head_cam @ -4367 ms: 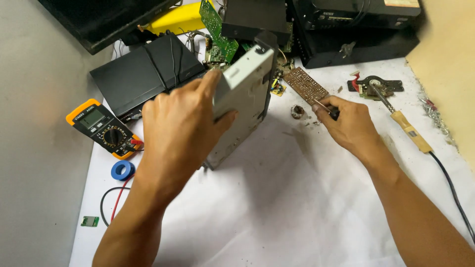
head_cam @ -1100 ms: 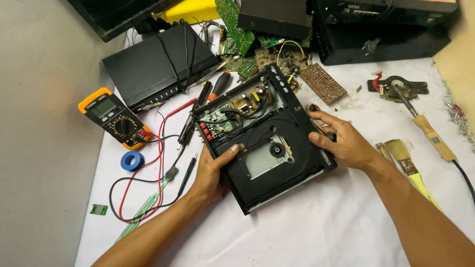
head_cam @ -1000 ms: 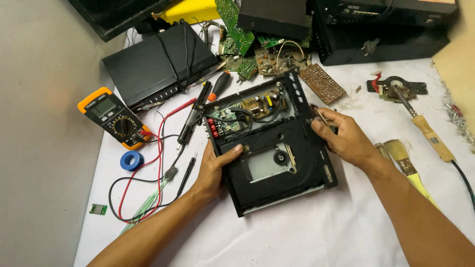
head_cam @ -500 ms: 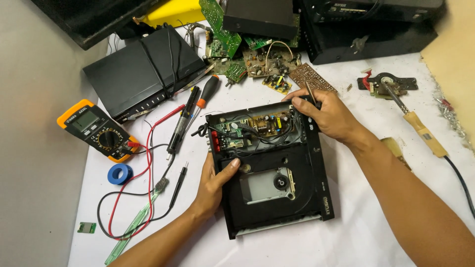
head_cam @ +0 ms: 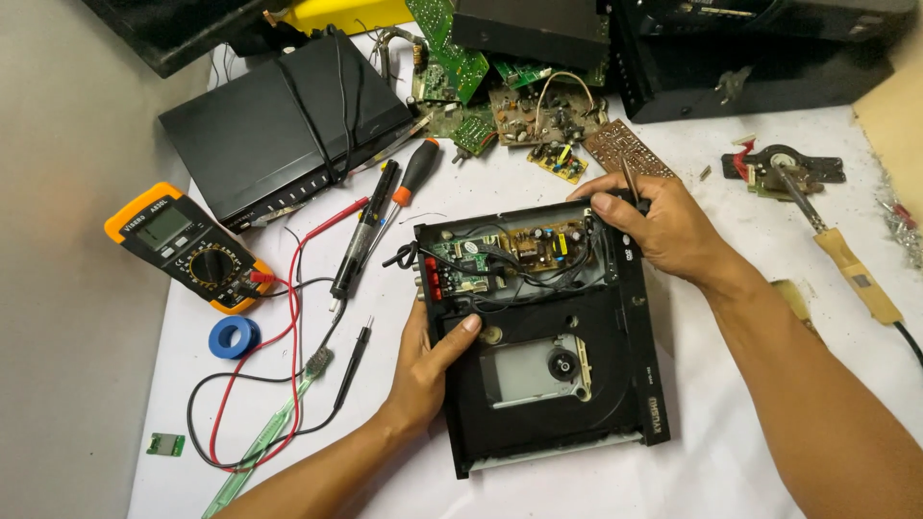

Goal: Disassembling an electronic device by removing screws and extracting internal components like the front panel and circuit boards.

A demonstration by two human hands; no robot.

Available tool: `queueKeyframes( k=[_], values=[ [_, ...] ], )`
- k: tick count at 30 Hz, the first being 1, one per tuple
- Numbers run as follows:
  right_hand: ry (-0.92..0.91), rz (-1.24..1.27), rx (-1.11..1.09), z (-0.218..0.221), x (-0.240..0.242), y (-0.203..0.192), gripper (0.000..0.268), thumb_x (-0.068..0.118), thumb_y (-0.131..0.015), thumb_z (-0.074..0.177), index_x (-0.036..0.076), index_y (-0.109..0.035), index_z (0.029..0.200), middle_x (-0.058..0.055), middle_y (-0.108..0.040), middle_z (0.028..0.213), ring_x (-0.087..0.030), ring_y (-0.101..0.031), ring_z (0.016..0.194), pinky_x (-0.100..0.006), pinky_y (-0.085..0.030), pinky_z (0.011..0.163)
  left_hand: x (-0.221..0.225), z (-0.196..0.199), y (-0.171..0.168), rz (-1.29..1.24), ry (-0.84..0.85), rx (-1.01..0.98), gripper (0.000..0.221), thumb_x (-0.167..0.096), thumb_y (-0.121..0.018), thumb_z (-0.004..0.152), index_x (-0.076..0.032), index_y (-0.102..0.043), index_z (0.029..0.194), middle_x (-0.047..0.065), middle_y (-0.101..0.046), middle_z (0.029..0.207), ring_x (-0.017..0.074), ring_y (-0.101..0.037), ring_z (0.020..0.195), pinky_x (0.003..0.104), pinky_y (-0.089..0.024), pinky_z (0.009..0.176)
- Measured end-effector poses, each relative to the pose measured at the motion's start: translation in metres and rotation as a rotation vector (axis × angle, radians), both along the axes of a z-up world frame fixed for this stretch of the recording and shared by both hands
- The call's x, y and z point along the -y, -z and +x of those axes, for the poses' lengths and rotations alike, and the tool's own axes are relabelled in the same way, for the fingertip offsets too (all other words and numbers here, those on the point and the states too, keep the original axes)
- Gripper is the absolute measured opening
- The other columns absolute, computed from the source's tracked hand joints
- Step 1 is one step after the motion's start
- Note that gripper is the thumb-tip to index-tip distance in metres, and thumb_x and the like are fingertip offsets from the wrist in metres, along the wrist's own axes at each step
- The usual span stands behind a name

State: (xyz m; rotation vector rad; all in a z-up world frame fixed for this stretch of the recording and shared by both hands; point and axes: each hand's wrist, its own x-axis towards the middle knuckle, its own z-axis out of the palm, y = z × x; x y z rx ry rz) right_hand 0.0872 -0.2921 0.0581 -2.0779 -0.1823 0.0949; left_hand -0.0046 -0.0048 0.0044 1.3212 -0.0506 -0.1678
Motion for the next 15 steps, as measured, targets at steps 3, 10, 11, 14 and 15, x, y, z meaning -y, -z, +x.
queueKeyframes(
  k=[3, 10, 11, 14, 15],
  values=[
    [0.037, -0.065, 0.082, -0.004, -0.008, -0.006, 0.026, 0.033, -0.060, 0.100, 0.014, -0.077, 0.108, 0.001, -0.073, 0.110, -0.013, -0.066, 0.107, -0.029, -0.044, 0.101, 0.001, -0.002, -0.007, -0.028, -0.036, -0.073, 0.049, -0.022, -0.069, 0.088, -0.004, -0.058, 0.133, 0.011, -0.069, 0.130, 0.0220, -0.062, 0.124, 0.037, -0.048, 0.110],
    [0.128, -0.143, 0.005, -0.013, -0.021, -0.027, 0.045, 0.053, -0.053, 0.096, 0.023, -0.074, 0.123, 0.002, -0.071, 0.097, -0.011, -0.064, 0.109, -0.026, -0.041, 0.099, 0.000, -0.005, -0.010, 0.036, -0.105, -0.006, 0.051, -0.025, -0.067, 0.089, -0.004, -0.057, 0.135, 0.010, -0.067, 0.131, 0.0217, -0.060, 0.126, 0.036, -0.044, 0.113],
    [0.131, -0.120, 0.051, -0.013, -0.020, -0.027, 0.039, 0.047, -0.055, 0.098, 0.021, -0.073, 0.120, 0.000, -0.072, 0.111, -0.015, -0.063, 0.119, -0.032, -0.041, 0.105, 0.000, -0.005, -0.010, 0.055, -0.106, -0.015, 0.059, -0.027, -0.067, 0.089, -0.004, -0.052, 0.141, 0.009, -0.062, 0.138, 0.0213, -0.056, 0.132, 0.037, -0.040, 0.117],
    [0.144, -0.124, -0.024, -0.013, -0.015, -0.030, 0.046, 0.045, -0.056, 0.098, 0.015, -0.066, 0.130, -0.003, -0.059, 0.090, -0.016, -0.054, 0.088, -0.033, -0.042, 0.085, 0.000, -0.005, -0.007, 0.020, -0.116, -0.004, 0.061, -0.025, -0.067, 0.089, -0.004, -0.049, 0.143, 0.011, -0.062, 0.139, 0.0222, -0.056, 0.132, 0.038, -0.041, 0.117],
    [0.154, -0.152, -0.144, -0.013, -0.013, -0.031, 0.060, 0.049, -0.055, 0.097, 0.011, -0.061, 0.143, -0.003, -0.046, 0.055, -0.013, -0.045, 0.046, -0.029, -0.043, 0.059, 0.001, -0.005, -0.005, -0.035, -0.125, 0.017, 0.056, -0.021, -0.067, 0.089, -0.003, -0.052, 0.140, 0.012, -0.066, 0.133, 0.0236, -0.061, 0.127, 0.038, -0.045, 0.113]
  ],
)
